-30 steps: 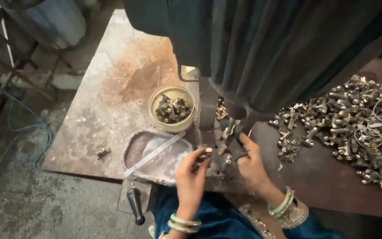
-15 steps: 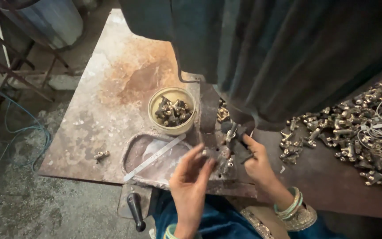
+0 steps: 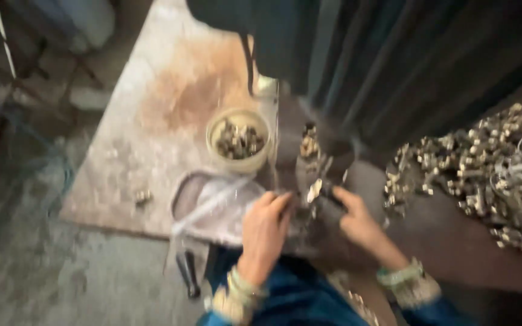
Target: The person sits at a bench machine and repeatedly picks up small metal fittings from a pile on the worktable, places each fitting under the machine head, operates the machine on it, and drops the processed fitting into a bowl, working through the pile one piece at a time.
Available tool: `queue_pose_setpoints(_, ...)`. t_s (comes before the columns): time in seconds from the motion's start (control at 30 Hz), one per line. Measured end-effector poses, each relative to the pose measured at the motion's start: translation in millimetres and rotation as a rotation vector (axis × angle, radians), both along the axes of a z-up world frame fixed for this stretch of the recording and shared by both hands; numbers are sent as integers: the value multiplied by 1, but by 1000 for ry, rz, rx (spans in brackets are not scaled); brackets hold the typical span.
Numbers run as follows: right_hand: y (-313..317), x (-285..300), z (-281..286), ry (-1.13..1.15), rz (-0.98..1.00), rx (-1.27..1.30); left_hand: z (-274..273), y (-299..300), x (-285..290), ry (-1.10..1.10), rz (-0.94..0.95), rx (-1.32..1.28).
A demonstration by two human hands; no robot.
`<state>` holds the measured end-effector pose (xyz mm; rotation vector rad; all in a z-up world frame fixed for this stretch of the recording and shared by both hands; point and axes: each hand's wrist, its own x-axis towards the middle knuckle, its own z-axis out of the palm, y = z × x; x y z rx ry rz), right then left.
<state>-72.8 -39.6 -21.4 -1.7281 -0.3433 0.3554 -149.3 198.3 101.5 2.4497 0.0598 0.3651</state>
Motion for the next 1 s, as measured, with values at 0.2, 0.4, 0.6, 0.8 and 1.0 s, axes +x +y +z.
queue_pose_setpoints(0.2,21,0,80,-93,170,-510,12,21,17,-85,-158,-399)
queue_pose_setpoints(0.4,22,-16,72,-646,235,-490,33,64,46,-421,219,-138)
queue_pose_setpoints(0.6,13,-2,28,-463,152,-535,8,15,18,-346,90,-232)
queue_pose_setpoints(0.8,42,15,47,-25,31,244,26,-32,21,-266,26,-581)
queue_pose_setpoints(1.0,60,10,47,-38,-178,320,33,-20,19,-265,-16,-717)
